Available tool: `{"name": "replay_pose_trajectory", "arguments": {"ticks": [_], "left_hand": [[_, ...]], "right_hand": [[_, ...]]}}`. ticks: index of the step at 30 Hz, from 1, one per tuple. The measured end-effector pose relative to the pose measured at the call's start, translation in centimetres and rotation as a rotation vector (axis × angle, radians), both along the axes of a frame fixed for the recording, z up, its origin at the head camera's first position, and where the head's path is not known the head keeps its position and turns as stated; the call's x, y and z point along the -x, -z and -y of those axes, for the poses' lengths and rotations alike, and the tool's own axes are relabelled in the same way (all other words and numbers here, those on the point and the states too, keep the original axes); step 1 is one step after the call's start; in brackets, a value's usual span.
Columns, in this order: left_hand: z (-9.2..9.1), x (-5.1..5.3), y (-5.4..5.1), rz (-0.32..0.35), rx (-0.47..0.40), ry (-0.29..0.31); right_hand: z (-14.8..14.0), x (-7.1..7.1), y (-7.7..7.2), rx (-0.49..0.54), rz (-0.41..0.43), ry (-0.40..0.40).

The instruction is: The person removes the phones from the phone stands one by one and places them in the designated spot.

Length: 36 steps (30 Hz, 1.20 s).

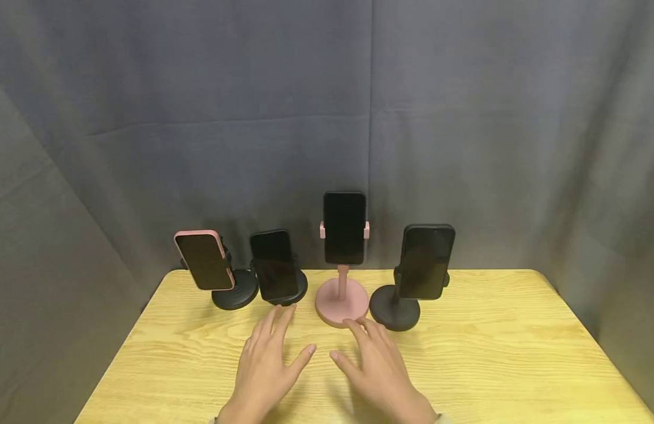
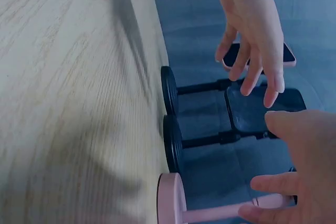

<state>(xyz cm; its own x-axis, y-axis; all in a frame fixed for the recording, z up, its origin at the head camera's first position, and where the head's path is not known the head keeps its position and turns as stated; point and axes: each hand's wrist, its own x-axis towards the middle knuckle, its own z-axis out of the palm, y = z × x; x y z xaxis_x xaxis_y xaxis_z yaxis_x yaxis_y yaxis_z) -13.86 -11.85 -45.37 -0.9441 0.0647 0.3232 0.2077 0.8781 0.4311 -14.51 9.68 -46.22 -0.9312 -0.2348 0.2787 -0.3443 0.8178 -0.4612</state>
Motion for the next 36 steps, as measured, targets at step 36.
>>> {"name": "replay_pose_trajectory", "arguments": {"ticks": [36], "left_hand": [[7.3,0.4,-2.9,-0.191,-0.179,-0.189]], "right_hand": [[5.7,1.7,-4.1,0.213,-0.107,-0.191]]}}
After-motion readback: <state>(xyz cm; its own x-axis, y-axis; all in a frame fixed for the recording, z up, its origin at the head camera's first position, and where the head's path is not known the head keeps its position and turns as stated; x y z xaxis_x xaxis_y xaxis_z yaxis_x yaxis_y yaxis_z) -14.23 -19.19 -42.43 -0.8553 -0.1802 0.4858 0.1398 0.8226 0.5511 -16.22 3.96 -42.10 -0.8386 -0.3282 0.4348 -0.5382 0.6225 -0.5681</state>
